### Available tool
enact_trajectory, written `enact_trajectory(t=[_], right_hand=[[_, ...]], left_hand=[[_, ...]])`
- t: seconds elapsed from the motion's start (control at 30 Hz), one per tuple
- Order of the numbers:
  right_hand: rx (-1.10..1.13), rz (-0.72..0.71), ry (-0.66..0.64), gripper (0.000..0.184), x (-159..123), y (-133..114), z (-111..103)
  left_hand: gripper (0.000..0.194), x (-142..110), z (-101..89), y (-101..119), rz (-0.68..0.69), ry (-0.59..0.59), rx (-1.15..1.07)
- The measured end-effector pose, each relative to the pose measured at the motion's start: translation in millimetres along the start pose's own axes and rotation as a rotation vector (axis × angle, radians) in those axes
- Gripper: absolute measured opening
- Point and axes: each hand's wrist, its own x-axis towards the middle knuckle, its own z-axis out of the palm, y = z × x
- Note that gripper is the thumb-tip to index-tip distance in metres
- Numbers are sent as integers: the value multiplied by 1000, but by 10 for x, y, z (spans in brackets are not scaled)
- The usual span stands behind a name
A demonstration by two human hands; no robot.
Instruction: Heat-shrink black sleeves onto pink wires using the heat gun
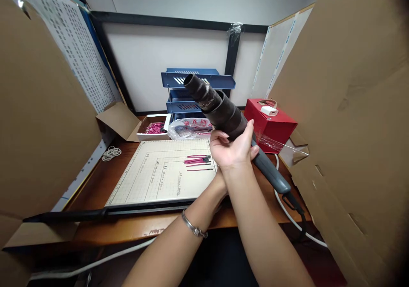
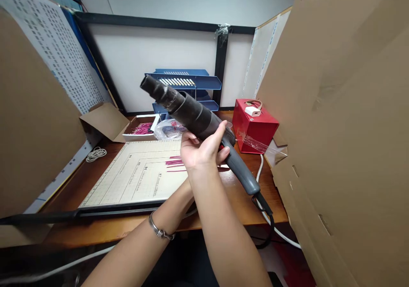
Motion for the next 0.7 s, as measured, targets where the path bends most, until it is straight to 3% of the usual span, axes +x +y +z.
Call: enact_trajectory(t=[0.1,0.2,0.23,0.3,0.37,0.47,0.57,0.7], right_hand=[[100,46,31,48,40,-67,-39],[128,99,11,53,131,-212,-93],[122,102,11,54,174,-273,-117],[101,64,14,56,267,-399,-170],[89,50,2,60,355,-505,-229],[113,62,-4,59,452,-593,-319],[133,79,17,58,515,-600,-395],[109,101,21,55,569,-549,-464]], left_hand=[[24,-122,7,-67,24,118,-14],[12,-490,17,-177,-22,64,-42],[19,-660,39,-212,-124,1,-78],[61,-1011,119,-257,-335,5,-133],[74,-1300,231,-264,-400,-50,-204],[67,-1513,379,-240,-305,2,-1],[51,-1531,446,-264,-280,52,249],[44,-1503,448,-354,-273,25,310]])
